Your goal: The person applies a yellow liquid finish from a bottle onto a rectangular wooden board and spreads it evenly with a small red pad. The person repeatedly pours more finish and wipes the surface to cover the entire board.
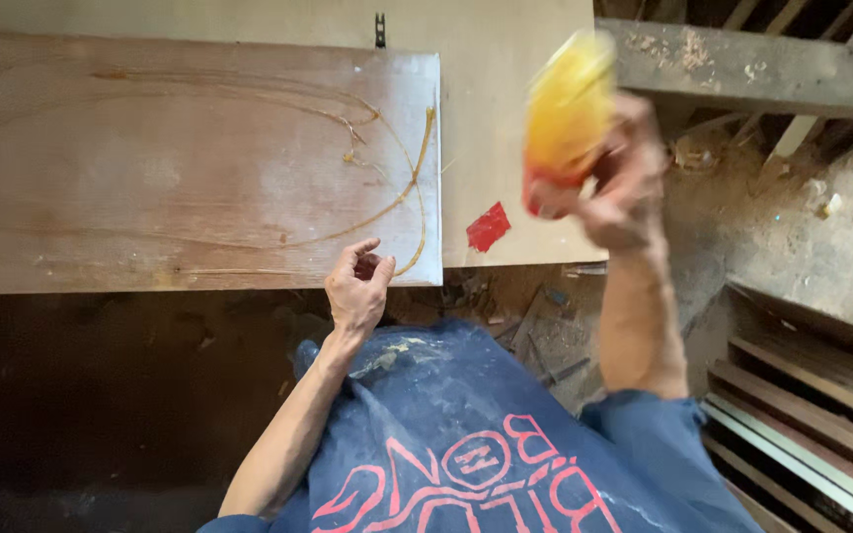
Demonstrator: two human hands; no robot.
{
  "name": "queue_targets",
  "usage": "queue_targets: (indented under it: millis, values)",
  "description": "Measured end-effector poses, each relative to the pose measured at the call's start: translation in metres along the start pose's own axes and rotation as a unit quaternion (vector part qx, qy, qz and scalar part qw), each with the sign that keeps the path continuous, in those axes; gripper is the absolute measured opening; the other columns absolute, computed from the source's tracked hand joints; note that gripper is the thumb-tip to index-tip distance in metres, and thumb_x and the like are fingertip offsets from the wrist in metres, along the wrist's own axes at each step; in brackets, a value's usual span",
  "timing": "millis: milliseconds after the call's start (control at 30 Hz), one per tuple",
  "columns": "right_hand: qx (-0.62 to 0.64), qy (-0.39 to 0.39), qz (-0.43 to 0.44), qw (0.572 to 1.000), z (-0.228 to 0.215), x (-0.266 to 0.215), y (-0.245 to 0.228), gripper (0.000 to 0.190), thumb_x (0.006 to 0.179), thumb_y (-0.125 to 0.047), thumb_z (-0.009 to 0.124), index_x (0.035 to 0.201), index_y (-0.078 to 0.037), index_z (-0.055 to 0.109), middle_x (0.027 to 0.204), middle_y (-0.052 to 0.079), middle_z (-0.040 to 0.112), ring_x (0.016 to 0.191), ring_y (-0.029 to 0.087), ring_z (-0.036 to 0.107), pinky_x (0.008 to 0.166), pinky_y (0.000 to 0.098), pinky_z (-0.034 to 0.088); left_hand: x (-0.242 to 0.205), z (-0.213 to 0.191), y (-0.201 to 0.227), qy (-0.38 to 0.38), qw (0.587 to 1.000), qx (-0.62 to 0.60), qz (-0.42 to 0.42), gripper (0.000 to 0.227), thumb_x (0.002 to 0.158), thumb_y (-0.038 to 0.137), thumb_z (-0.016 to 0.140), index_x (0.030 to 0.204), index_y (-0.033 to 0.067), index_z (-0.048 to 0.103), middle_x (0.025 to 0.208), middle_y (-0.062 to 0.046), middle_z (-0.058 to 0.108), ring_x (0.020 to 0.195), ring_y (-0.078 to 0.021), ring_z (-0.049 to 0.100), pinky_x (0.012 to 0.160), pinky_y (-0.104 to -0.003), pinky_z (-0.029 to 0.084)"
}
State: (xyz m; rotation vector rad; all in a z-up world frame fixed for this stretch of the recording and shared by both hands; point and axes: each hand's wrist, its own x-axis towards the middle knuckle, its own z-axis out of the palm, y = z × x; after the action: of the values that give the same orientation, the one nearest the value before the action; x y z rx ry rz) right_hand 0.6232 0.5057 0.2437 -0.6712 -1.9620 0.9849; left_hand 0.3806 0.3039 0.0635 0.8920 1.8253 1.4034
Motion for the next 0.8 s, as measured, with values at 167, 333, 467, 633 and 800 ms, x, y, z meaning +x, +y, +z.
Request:
queue_targets:
  millis: [167, 333, 467, 633, 800]
  values:
    - [-0.041, 0.086, -0.078, 0.992, -0.081, 0.062, -0.037, 0.047, 0.092, -0.009, 0.081, 0.132, -0.009, 0.056, 0.114, 0.011, 0.069, 0.097, 0.022, 0.074, 0.078, 0.0348, 0.065, 0.008, 0.005, 0.014, 0.0, 1.0, 0.006, 0.007, 0.035, 0.088, 0.015, 0.079, 0.12, 0.0025, 0.07, 0.086, -0.005, 0.074, 0.076, -0.0109, 0.069, 0.069, -0.027, 0.058]
    - [-0.298, 0.088, -0.102, 0.945, -0.116, 0.083, -0.005, 0.031, 0.096, 0.007, 0.069, 0.124, -0.005, 0.061, 0.101, 0.009, 0.072, 0.086, 0.018, 0.074, 0.07, 0.03, 0.064, 0.013, 0.015, 0.022, 0.006, 1.0, -0.006, 0.03, 0.035, 0.089, 0.016, 0.079, 0.12, 0.0027, 0.069, 0.087, -0.006, 0.074, 0.077, -0.0117, 0.069, 0.07, -0.027, 0.058]
    - [0.056, 0.058, 0.087, 0.993, -0.053, 0.065, 0.081, 0.058, 0.096, 0.002, 0.082, 0.136, -0.002, 0.04, 0.107, 0.012, 0.069, 0.089, 0.023, 0.077, 0.078, 0.037, 0.07, 0.011, 0.023, 0.019, 0.012, 1.0, -0.002, -0.003, 0.033, 0.089, 0.015, 0.08, 0.118, 0.0041, 0.07, 0.087, -0.006, 0.076, 0.076, -0.0115, 0.069, 0.07, -0.028, 0.057]
    - [-0.09, 0.16, 0.117, 0.976, 0.016, 0.015, 0.189, 0.071, 0.088, -0.002, 0.087, 0.135, -0.008, 0.034, 0.114, 0.014, 0.071, 0.101, 0.023, 0.076, 0.086, 0.0374, 0.065, 0.011, 0.02, 0.01, 0.015, 0.998, 0.054, 0.025, 0.029, 0.091, 0.012, 0.08, 0.117, 0.0044, 0.071, 0.091, -0.008, 0.076, 0.081, -0.0131, 0.071, 0.075, -0.028, 0.058]
    - [-0.166, 0.203, 0.162, 0.951, 0.028, -0.042, 0.253, 0.063, 0.098, -0.011, 0.087, 0.137, -0.01, 0.037, 0.118, 0.012, 0.072, 0.105, 0.026, 0.078, 0.09, 0.0416, 0.063, 0.006, 0.02, 0.0, -0.008, 0.999, 0.053, 0.002, 0.025, 0.097, 0.009, 0.075, 0.12, 0.0029, 0.069, 0.097, -0.01, 0.077, 0.086, -0.013, 0.072, 0.078, -0.028, 0.059]
